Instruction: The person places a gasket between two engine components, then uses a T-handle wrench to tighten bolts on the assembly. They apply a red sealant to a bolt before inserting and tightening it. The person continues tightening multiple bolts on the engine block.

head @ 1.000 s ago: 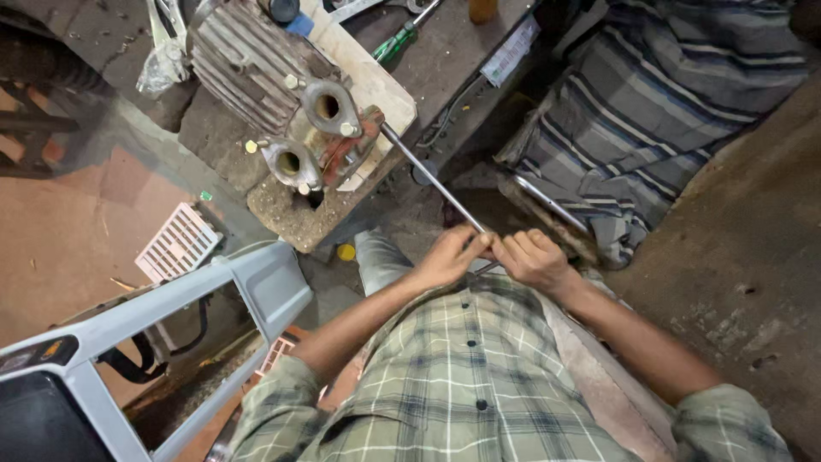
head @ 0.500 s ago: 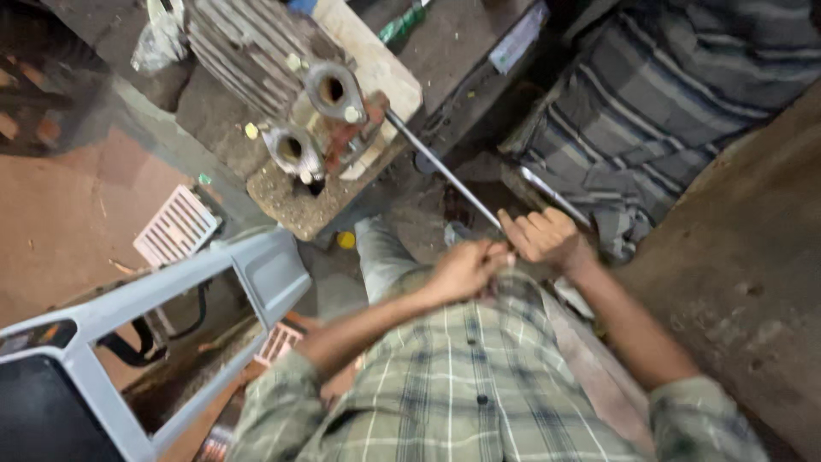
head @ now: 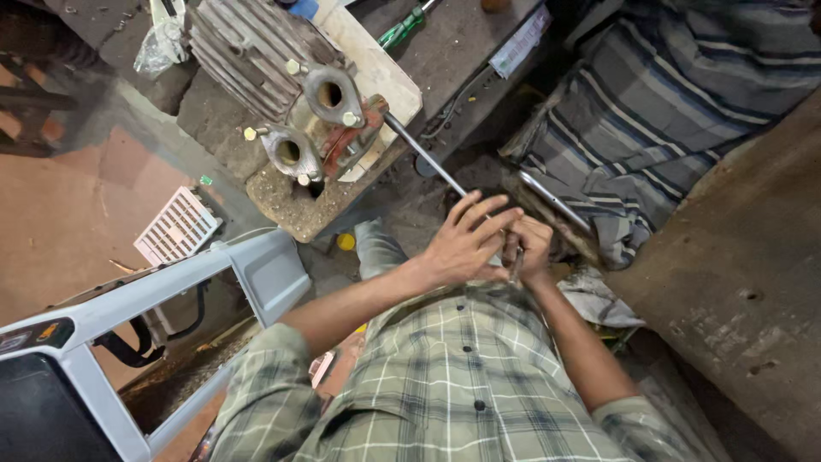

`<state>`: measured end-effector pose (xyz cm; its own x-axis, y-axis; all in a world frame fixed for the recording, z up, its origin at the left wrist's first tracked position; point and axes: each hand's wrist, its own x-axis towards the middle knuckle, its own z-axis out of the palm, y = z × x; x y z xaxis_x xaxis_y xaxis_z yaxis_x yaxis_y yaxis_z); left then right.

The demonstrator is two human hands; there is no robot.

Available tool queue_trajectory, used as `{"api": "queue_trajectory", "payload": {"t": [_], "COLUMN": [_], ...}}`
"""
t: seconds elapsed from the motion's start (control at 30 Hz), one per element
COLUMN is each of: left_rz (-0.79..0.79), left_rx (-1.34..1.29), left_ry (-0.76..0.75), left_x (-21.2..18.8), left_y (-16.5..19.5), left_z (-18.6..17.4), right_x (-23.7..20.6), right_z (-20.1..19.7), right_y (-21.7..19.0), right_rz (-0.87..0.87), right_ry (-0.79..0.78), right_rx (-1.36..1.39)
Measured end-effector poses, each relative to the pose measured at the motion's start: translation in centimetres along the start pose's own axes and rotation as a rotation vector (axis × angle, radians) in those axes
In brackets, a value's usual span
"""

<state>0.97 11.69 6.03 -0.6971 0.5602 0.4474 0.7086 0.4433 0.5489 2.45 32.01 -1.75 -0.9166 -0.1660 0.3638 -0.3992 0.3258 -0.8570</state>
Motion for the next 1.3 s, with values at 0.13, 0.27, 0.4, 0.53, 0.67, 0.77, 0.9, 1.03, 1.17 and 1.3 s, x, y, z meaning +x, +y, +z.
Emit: {"api": "queue_trajectory", "payload": {"t": [0.13,0.27,0.4,0.53,0.67,0.77,0.9,1.03,1.17,1.3], "left_rz": [0.103,0.112,-0.181,-0.344,-0.346,-0.361,-0.345,-0.343,-0.357,-0.428], "left_rx": [-0.067,-0.079,-0.031,-0.054,-0.035,-0.018,0.03,0.016,-0.022,-0.162], "left_ry": [-0.076,-0.225,-0.439,-0.532,-0.494,-0.431,-0.437,-0.312,-0.244,-0.17], "left_x": [2.1,3.3,4.6,6.5,6.7,5.9,5.0,5.6,6.6,6.5], "left_y": [-1.5,-1.1,-0.2,0.0,0.2,-1.3,-1.7,-1.6,-1.3,-1.5], "left_z": [1.9,3.2,3.9,3.9,2.9,1.4,0.6,1.5,1.4,-1.7], "right_x": [-4.0,-5.9,-6.3,-6.7,-5.6,-3.9,-2.6,-2.3,-2.1,-1.3], "right_z": [1.1,2.7,3.7,3.1,2.4,1.8,-2.8,-5.8,-3.5,-1.7], "right_y": [3.0,4.4,3.1,1.4,0.5,-1.2,-5.7,-8.1,-6.5,-2.2], "right_rz": [0.488,0.869,1.131,1.272,1.415,1.358,0.305,-0.327,-0.395,-0.463], "right_ry": [-0.025,0.023,0.131,0.158,0.142,0.076,-0.008,-0.116,-0.191,-0.162], "right_rx": [0.422,0.809,1.124,1.388,1.171,1.084,-0.205,-0.735,-0.835,-0.835]}}
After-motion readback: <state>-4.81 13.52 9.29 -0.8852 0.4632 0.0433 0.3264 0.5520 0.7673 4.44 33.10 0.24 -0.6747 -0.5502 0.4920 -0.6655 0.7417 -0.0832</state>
